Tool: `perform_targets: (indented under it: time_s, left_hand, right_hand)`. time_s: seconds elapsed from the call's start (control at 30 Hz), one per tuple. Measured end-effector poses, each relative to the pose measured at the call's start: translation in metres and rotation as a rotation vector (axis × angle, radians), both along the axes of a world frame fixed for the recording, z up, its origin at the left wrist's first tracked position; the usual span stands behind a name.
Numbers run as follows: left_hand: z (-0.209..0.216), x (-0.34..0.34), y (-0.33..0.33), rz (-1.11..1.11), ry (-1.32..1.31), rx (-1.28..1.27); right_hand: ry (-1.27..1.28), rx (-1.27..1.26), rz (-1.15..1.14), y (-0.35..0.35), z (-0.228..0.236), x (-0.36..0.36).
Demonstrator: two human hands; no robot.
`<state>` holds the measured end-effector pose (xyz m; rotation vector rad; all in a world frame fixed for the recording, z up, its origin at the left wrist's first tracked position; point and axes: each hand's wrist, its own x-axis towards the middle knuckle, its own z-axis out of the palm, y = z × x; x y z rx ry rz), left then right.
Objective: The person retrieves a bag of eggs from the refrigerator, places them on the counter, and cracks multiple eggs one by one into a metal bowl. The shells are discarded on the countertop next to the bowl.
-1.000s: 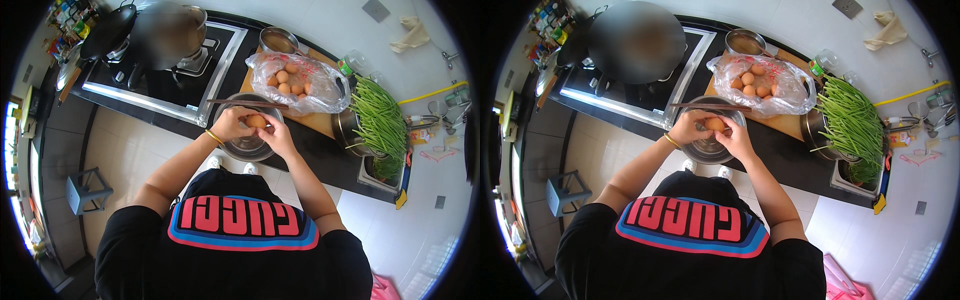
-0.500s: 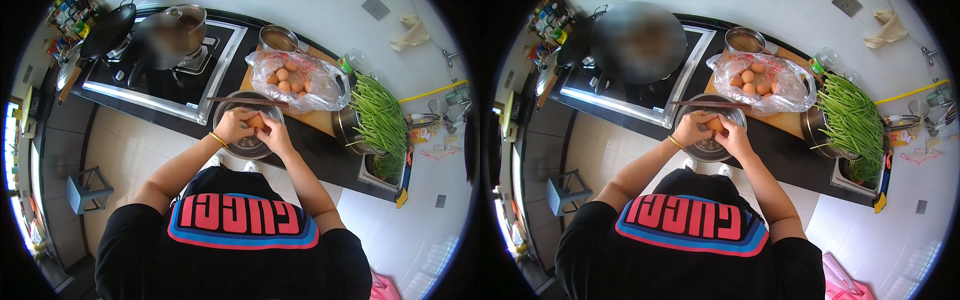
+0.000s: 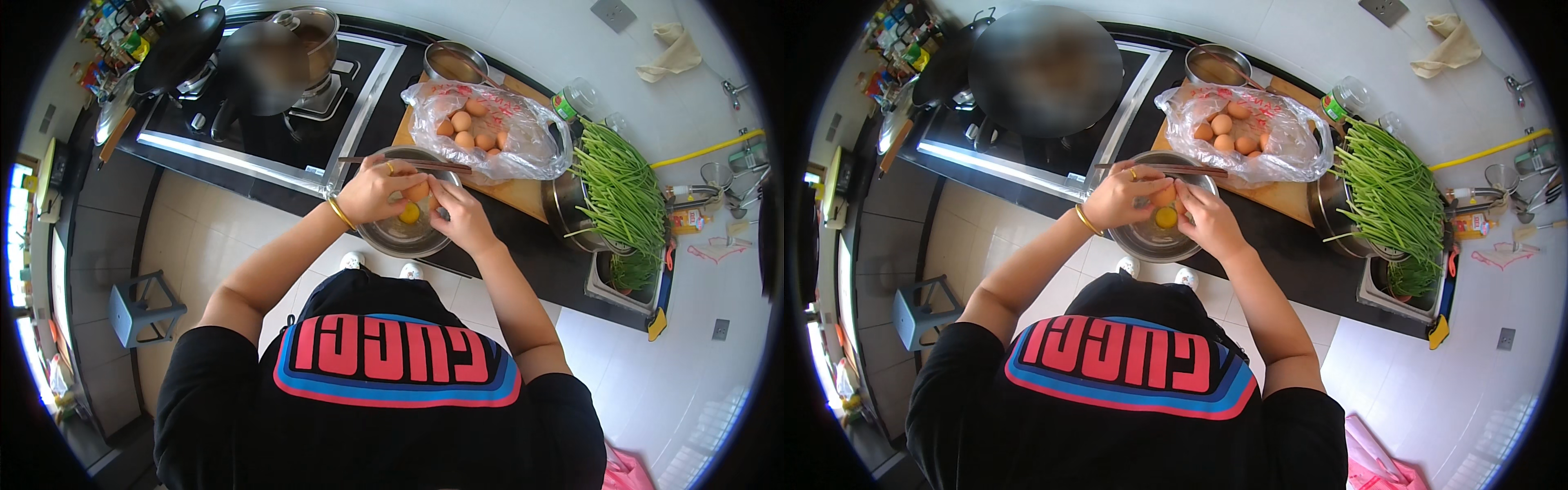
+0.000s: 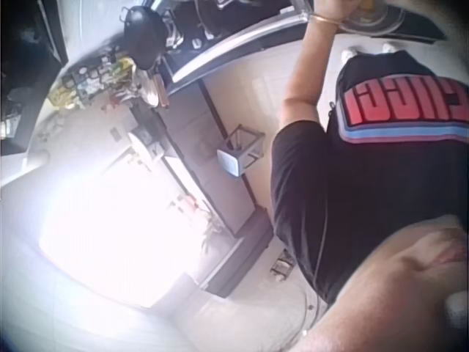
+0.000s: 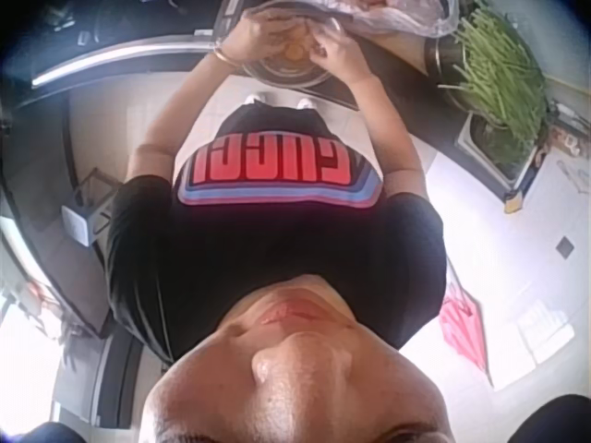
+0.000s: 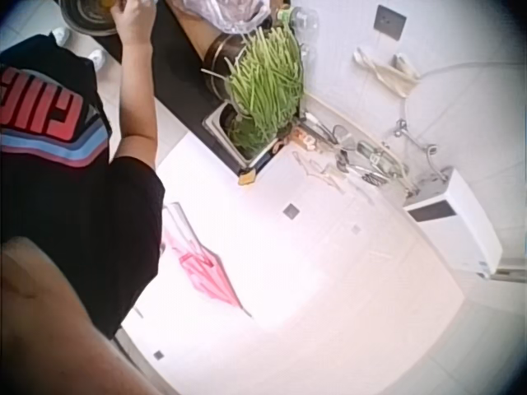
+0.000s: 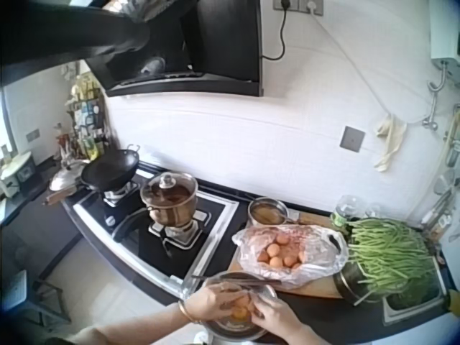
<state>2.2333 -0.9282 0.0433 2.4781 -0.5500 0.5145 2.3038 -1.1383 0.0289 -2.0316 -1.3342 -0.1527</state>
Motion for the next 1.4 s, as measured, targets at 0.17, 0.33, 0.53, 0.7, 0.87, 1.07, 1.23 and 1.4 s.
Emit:
perform_targets:
  time_s: [0.17, 0.33, 0.53, 0.7, 0.87, 1.07, 1.23, 1.4]
  left_hand:
    - [0.059, -0.009, 0.0, 0.02, -0.143, 0.19]
    - [0.128, -0.012, -0.004, 0.002, -0.445, 0.301]
    - [0.171, -0.014, -0.001, 0.083, -0.644, 0.366]
    - [0.138, -0.023, 0.003, 0.176, -0.513, 0.227]
    - [-0.005, -0.013, 0.002, 0.033, 0.007, 0.349]
    - [-0.019, -0.032, -0.005, 0.137, 0.129, 0.217]
    - [-0.022, -0.033, -0.01, 0.153, 0.121, 0.127]
    - [-0.037, -0.024, -0.003, 0.112, 0.063, -0.136]
  right_hand:
    - [-0.344, 0.023, -0.01, -0.002, 0.058, -0.001]
    - [-0.52, 0.066, -0.061, -0.007, 0.118, -0.004]
    - [-0.579, 0.182, -0.06, -0.009, 0.167, -0.001]
    - [-0.42, 0.321, -0.099, -0.004, 0.156, -0.001]
    - [0.002, -0.002, -0.097, -0.019, -0.009, 0.005]
    - [0.327, -0.1, -0.065, -0.016, -0.033, 0.0]
    - [0.236, 0.104, -0.097, -0.006, -0.01, -0.012]
    - [0.228, 0.191, -0.072, -0.005, -0.019, -0.008]
